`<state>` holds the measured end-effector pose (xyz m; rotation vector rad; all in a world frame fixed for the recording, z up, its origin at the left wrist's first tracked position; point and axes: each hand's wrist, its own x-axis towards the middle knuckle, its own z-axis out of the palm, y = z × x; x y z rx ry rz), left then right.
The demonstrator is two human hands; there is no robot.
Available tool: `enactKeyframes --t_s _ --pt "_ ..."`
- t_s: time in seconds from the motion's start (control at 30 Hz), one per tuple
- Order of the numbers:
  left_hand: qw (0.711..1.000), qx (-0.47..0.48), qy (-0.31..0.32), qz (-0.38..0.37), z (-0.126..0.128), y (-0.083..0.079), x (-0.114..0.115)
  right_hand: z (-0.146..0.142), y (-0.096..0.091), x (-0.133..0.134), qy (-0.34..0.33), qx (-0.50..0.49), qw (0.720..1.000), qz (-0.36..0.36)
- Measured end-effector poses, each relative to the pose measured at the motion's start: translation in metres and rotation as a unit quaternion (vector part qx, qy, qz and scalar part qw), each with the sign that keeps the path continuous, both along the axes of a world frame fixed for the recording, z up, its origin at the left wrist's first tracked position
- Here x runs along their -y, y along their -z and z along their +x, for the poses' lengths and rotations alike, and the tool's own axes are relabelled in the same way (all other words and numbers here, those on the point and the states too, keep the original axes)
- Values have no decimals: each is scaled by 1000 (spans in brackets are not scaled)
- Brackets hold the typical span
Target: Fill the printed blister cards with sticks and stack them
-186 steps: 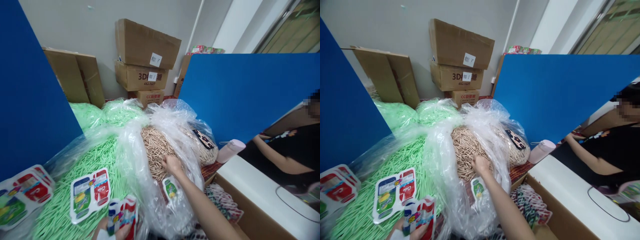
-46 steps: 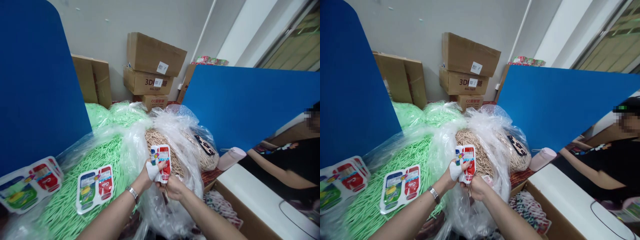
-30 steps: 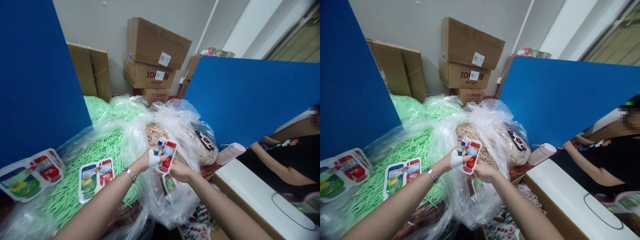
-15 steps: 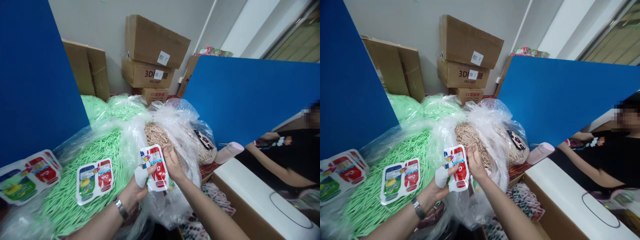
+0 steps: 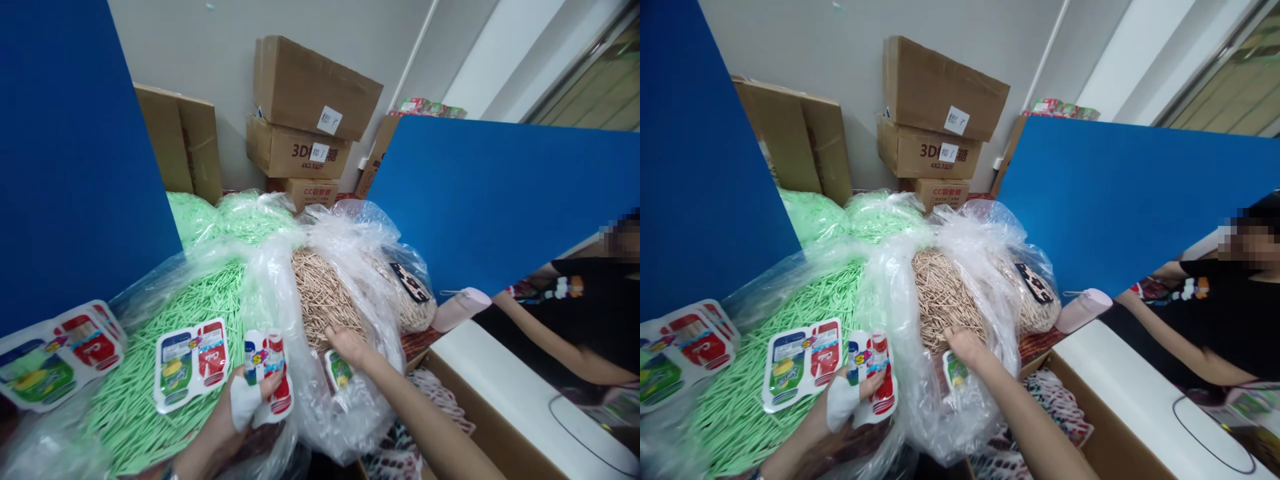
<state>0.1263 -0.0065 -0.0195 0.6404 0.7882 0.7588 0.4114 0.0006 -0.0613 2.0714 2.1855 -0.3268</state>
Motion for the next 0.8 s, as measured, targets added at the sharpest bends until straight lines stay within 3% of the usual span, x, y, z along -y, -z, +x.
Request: enactKeyframes --t_s 0.1,0.27,0.43,0.5,0.53,0.57,0.6,0.63,0.67,0.7,0.73,0.8 --pt "1000 -4 3 -13 0 -3 12 -2 9 -4 -17 29 999 -14" --pt "999 -48 -9 7 4 -1 19 2 5 -6 -32 9 999 1" --pt "992 -94 -18 85 5 13 15 0 -8 -2 13 -74 995 70" --pt "981 -142 -22 129 4 16 14 -7 -17 -1 51 -164 980 100" --pt "974 -167 -20 150 4 16 13 -13 -23 -1 85 -260 955 117" --pt "967 -192 -18 167 3 16 13 -20 -31 0 124 -383 906 131" --pt "959 -214 -13 183 3 15 14 -29 -40 1 166 -521 825 141" --pt "953 -230 -8 199 2 14 14 -38 -50 3 199 -643 726 142" --pt "946 -240 -2 217 1 13 15 -49 -62 5 214 -724 643 130" --pt "940 -246 3 238 1 11 16 -61 -75 7 221 -771 586 117" --pt "932 -252 4 262 0 9 17 -73 -88 10 220 -799 547 113" --pt "913 -264 -1 310 -2 5 19 -96 -112 17 209 -828 504 131"
